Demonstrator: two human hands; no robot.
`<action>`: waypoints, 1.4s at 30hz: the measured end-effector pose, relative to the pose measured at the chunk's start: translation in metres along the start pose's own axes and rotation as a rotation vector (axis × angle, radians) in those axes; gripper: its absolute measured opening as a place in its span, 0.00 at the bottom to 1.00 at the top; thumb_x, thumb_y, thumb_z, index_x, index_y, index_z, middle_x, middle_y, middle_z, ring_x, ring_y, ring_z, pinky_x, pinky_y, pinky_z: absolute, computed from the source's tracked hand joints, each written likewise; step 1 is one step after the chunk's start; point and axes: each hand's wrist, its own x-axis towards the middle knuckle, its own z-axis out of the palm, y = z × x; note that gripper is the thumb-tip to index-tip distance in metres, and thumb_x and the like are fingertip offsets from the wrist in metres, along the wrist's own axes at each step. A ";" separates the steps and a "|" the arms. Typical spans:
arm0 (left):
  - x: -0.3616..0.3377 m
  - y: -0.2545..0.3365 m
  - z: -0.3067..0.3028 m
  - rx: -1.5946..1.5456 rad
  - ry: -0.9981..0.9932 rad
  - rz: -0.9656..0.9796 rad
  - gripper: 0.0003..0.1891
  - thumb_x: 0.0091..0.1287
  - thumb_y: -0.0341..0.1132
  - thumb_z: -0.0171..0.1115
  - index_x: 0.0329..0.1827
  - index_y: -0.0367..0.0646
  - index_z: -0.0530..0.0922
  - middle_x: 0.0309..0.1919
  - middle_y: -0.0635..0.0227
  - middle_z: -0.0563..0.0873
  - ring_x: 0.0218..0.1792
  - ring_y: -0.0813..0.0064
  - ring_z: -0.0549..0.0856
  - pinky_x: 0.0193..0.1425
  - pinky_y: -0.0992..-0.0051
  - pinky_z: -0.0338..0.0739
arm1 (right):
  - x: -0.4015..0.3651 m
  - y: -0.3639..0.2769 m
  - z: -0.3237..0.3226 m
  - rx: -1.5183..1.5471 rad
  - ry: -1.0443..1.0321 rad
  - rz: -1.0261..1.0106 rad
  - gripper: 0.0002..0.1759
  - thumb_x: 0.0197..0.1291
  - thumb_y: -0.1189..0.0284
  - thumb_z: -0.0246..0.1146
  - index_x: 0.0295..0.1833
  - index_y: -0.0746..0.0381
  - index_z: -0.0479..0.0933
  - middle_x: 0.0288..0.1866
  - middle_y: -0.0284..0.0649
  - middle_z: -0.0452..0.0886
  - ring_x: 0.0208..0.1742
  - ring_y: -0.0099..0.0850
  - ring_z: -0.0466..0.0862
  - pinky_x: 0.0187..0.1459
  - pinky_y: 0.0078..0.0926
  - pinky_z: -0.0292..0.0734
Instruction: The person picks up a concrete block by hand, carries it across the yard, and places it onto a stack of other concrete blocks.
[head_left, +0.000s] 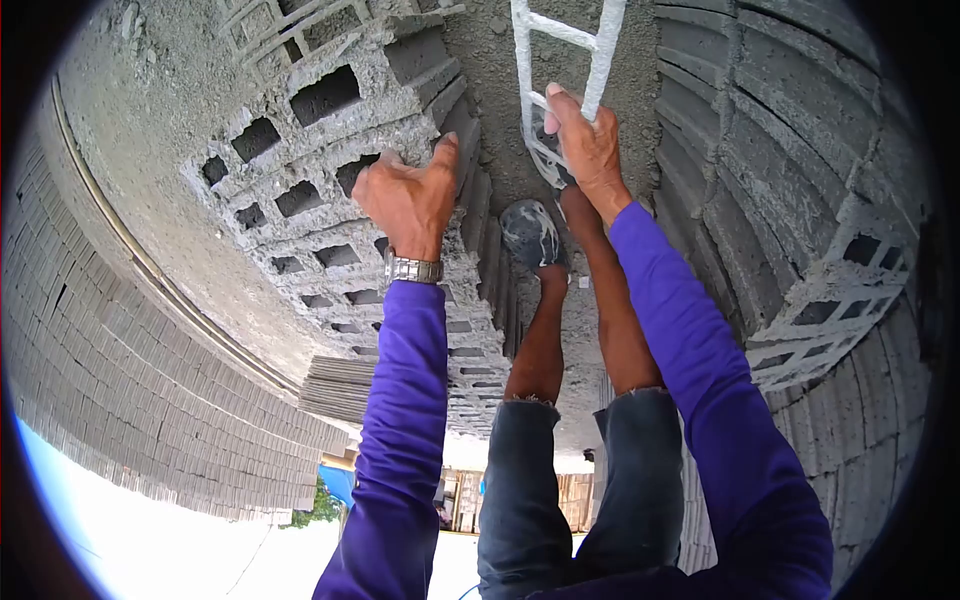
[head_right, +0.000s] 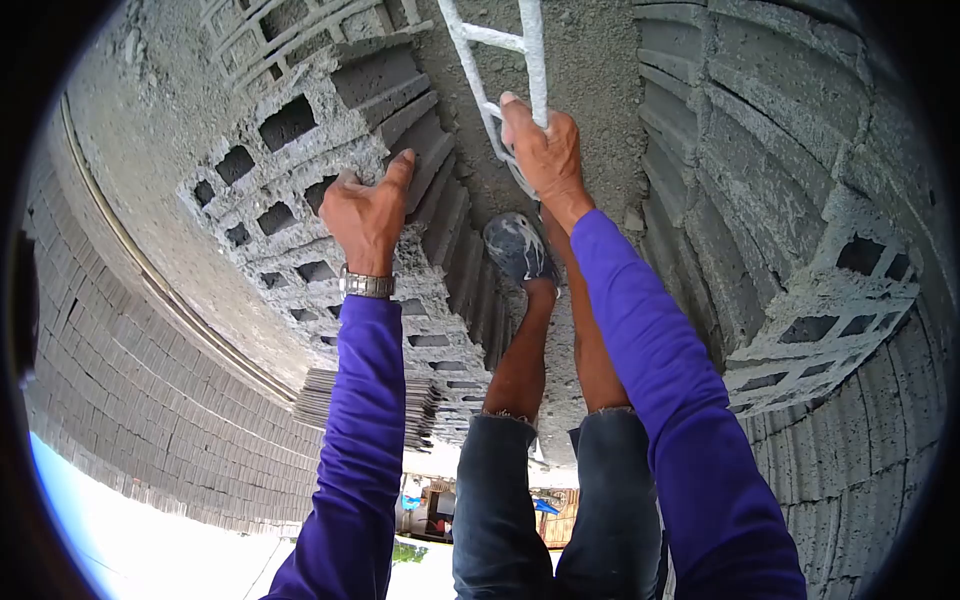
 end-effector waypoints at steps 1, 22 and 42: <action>0.001 0.003 -0.005 -0.002 0.002 -0.005 0.35 0.51 0.59 0.72 0.18 0.28 0.74 0.20 0.47 0.77 0.25 0.47 0.76 0.51 0.54 0.70 | -0.002 0.002 -0.011 -0.024 0.035 0.013 0.27 0.64 0.54 0.58 0.22 0.65 0.75 0.17 0.38 0.74 0.23 0.29 0.74 0.32 0.29 0.69; -0.094 -0.071 0.004 -0.067 0.013 -0.074 0.35 0.48 0.51 0.76 0.38 0.18 0.80 0.36 0.38 0.84 0.43 0.46 0.83 0.54 0.59 0.75 | -0.069 0.008 0.003 0.141 0.134 -0.133 0.26 0.66 0.55 0.56 0.23 0.65 0.77 0.18 0.38 0.77 0.21 0.31 0.76 0.31 0.30 0.71; -0.104 -0.083 -0.036 -0.234 -0.074 0.001 0.21 0.55 0.42 0.78 0.23 0.36 0.75 0.20 0.74 0.74 0.22 0.83 0.65 0.24 0.79 0.60 | -0.061 0.054 0.018 0.266 0.083 -0.095 0.26 0.63 0.54 0.60 0.21 0.62 0.73 0.13 0.28 0.63 0.16 0.21 0.65 0.22 0.25 0.60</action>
